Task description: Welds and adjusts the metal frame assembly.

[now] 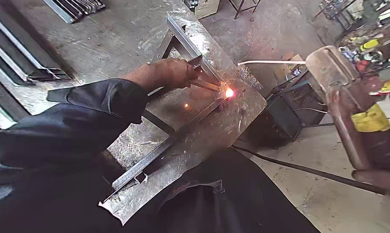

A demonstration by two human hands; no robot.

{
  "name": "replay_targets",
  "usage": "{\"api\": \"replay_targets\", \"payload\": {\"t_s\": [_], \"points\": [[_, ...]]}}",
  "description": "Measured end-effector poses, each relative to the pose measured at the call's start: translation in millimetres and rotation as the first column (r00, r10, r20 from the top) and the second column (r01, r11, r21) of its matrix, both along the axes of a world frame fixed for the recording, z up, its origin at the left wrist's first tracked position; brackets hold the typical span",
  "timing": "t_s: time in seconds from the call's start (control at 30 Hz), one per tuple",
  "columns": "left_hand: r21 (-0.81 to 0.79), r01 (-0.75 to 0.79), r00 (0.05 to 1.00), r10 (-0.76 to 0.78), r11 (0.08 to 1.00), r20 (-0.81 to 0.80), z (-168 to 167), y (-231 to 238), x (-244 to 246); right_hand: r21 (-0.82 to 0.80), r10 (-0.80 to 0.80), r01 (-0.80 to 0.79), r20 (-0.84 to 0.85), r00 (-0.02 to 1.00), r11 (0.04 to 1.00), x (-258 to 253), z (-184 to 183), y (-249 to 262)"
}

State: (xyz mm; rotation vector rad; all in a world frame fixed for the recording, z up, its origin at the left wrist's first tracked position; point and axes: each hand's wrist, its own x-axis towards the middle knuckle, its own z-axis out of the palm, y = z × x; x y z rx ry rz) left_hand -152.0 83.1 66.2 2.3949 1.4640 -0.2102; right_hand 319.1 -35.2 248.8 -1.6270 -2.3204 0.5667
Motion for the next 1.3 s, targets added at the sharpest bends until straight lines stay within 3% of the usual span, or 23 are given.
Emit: {"api": "replay_targets", "payload": {"t_s": [0.13, 0.27, 0.37, 0.47, 0.53, 0.6, 0.67, 0.73, 0.87, 0.93, 1.0, 1.03, 1.1, 1.17, 1.23, 1.3], "points": [[-0.002, -0.081, 0.989, 0.080, 0.997, -0.126, -2, 2, 22, -0.026, -0.154, 0.154, -0.338, 0.928, 0.988, -4, -71, 2], [-0.002, -0.206, 0.961, 0.202, 0.979, -0.187, 3, -6, 45, -0.093, -0.211, 0.199, -0.652, 0.728, 0.976, -20, -143, 41], [-0.019, -0.410, 0.903, 0.403, 0.912, -0.150, 14, -42, 59, -0.123, -0.238, 0.205, -0.576, 0.782, 0.971, -26, -190, 81], [0.022, -0.623, 0.782, 0.623, 0.782, -0.004, 14, -96, 68, -0.088, -0.193, 0.171, -0.448, 0.873, 0.981, -32, -233, 117], [0.026, -0.787, 0.613, 0.776, 0.617, 0.147, 6, -137, 75, -0.032, -0.117, 0.113, -0.364, 0.924, 0.993, -36, -256, 135], [-0.103, -0.924, 0.335, 0.910, 0.368, 0.243, 9, -173, 90, -0.010, -0.041, 0.039, -0.302, 0.952, 0.999, -40, -270, 140], [-0.192, -0.968, 0.088, 0.937, 0.160, 0.339, 8, -200, 105, 0.005, 0.023, -0.022, -0.302, 0.953, 1.000, -40, -282, 141], [-0.260, -0.966, -0.099, 0.909, 0.011, 0.406, 6, -220, 121, 0.044, 0.066, -0.054, -0.359, 0.931, 0.998, -37, -294, 143], [-0.382, -0.917, -0.346, 0.711, -0.118, 0.612, -9, -245, 156, 0.080, 0.126, -0.103, -0.391, 0.912, 0.992, -22, -293, 149], [-0.441, -0.886, -0.428, 0.614, -0.141, 0.663, -11, -245, 174, 0.218, 0.282, -0.214, -0.354, 0.892, 0.952, -19, -278, 152], [-0.470, -0.868, -0.474, 0.545, -0.159, 0.691, -9, -238, 188, 0.374, 0.496, -0.377, -0.304, 0.814, 0.848, -32, -254, 153], [-0.477, -0.864, -0.485, 0.529, -0.163, 0.697, -7, -232, 194, 0.371, 0.588, -0.472, -0.321, 0.743, 0.800, -45, -242, 150], [-0.463, -0.875, -0.460, 0.533, -0.138, 0.710, -2, -219, 202, 0.149, 0.659, -0.677, -0.447, 0.604, 0.721, -80, -219, 136], [-0.398, -0.913, -0.370, 0.593, -0.090, 0.715, 8, -202, 206, -0.155, 0.581, -0.797, -0.605, 0.544, 0.584, -126, -196, 121], [-0.312, -0.950, -0.254, 0.647, -0.025, 0.720, 17, -182, 215, -0.312, 0.492, -0.835, -0.694, 0.526, 0.453, -171, -174, 103], [-0.190, -0.980, -0.111, 0.630, 0.059, 0.769, 16, -167, 228, -0.350, 0.359, -0.816, -0.768, 0.531, 0.459, -205, -164, 87]]}}
